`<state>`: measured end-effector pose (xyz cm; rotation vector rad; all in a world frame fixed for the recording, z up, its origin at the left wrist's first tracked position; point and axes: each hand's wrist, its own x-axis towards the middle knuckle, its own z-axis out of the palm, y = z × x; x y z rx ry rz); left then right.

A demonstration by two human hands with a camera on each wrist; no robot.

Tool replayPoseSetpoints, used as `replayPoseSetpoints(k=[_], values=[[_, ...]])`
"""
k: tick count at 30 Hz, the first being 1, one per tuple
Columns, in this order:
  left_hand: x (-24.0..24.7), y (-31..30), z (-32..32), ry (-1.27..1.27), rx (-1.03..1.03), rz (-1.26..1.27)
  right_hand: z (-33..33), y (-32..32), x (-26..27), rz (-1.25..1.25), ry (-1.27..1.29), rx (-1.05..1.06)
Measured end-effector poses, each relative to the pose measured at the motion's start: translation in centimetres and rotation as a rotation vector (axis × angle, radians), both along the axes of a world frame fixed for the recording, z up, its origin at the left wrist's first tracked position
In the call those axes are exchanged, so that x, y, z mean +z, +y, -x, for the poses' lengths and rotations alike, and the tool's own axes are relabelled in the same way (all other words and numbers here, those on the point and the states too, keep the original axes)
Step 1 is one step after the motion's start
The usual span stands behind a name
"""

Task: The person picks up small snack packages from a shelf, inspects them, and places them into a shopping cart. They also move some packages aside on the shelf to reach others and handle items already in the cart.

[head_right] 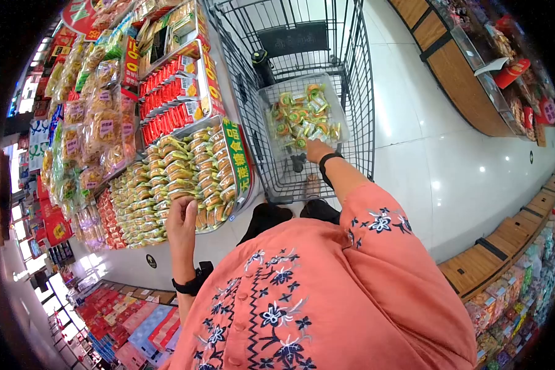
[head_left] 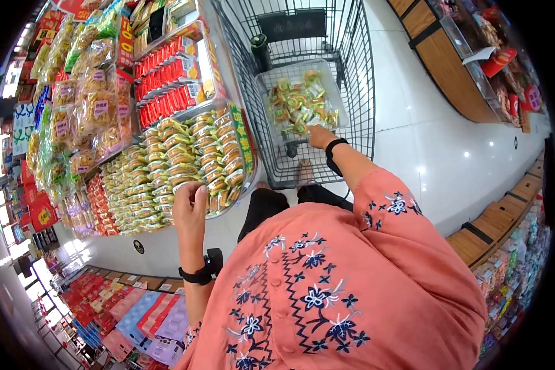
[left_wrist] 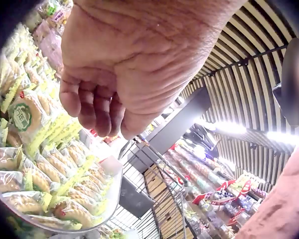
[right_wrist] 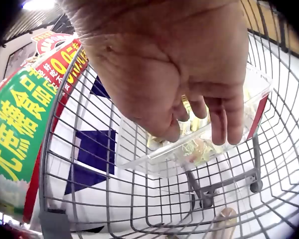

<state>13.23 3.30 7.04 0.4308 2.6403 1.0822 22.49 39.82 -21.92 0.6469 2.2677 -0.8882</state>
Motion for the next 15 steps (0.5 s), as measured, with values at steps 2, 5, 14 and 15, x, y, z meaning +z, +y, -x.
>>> replayPoseSetpoints(k=[2, 5, 14, 15], values=[[0.4, 0.3, -0.6, -0.039, 0.018, 0.022, 0.0, 0.1, 1.5, 0.019, -0.077, 0.052], [0.3, 0.7, -0.6, -0.05, 0.012, 0.048, -0.2, -0.2, 1.8, -0.056, -0.052, 0.071], [-0.3, 3.0, -0.7, -0.069, -0.029, 0.089, -0.8, -0.5, 1.7, 0.028, -0.286, 0.367], [-0.5, 3.2, -0.7, -0.073, -0.031, 0.085, -1.2, -0.5, 3.1, 0.045, -0.324, 0.343]])
